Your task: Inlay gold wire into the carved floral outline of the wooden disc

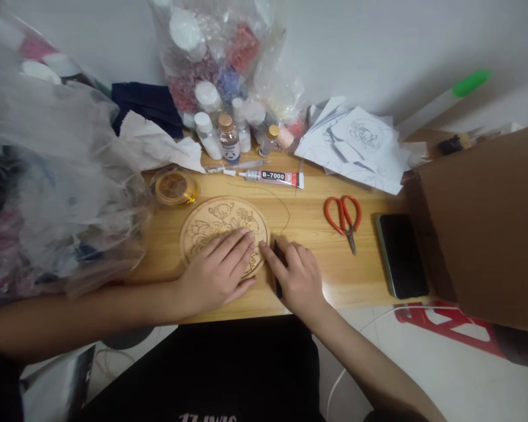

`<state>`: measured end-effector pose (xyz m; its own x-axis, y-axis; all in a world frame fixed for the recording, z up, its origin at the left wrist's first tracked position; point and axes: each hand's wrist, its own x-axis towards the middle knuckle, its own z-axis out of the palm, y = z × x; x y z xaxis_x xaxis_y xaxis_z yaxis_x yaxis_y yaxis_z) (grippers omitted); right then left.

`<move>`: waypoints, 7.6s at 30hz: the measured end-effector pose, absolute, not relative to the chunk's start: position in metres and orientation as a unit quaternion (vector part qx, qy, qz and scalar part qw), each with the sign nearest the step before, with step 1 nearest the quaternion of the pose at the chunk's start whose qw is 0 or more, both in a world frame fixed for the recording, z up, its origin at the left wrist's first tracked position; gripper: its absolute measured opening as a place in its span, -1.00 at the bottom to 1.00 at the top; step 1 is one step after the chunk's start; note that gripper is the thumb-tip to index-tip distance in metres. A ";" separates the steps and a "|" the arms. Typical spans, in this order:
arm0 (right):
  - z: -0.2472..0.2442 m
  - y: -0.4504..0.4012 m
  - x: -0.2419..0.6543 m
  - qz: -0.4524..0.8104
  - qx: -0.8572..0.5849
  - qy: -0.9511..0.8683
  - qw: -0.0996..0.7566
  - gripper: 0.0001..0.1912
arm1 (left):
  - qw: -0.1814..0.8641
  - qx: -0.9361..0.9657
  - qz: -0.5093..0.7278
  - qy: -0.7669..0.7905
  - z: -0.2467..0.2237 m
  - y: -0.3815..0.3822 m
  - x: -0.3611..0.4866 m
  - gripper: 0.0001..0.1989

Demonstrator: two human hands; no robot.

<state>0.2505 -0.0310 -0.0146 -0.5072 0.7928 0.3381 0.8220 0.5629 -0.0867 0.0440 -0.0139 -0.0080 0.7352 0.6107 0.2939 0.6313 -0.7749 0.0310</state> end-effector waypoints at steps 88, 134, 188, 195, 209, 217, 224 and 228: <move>-0.023 -0.030 0.247 -0.108 -0.445 -0.869 0.184 -0.61 | 0.009 -0.939 -0.107 -0.328 -0.008 -0.011 0.045 -0.49; -0.017 -0.032 0.250 -0.072 -0.462 -0.872 0.148 -0.41 | 0.062 -0.930 -0.174 -0.317 -0.007 -0.010 0.043 -0.49; -0.017 -0.031 0.248 -0.075 -0.454 -0.874 0.154 -0.44 | 0.070 -0.929 -0.165 -0.324 -0.011 -0.013 0.043 -0.49; -0.016 -0.031 0.249 -0.072 -0.456 -0.873 0.156 -0.39 | 0.065 -0.930 -0.161 -0.325 -0.010 -0.014 0.042 -0.48; -0.015 -0.031 0.245 -0.076 -0.480 -0.859 0.163 -0.54 | 0.057 -0.927 -0.164 -0.332 -0.010 -0.015 0.043 -0.46; -0.015 -0.031 0.248 -0.067 -0.474 -0.865 0.149 -0.43 | 0.054 -0.930 -0.159 -0.327 -0.007 -0.013 0.043 -0.49; -0.016 -0.031 0.249 -0.053 -0.467 -0.868 0.160 -0.36 | 0.036 -0.929 -0.156 -0.334 -0.006 -0.013 0.043 -0.48; -0.016 -0.031 0.249 -0.055 -0.464 -0.869 0.161 -0.37 | 0.040 -0.928 -0.150 -0.339 -0.005 -0.013 0.043 -0.49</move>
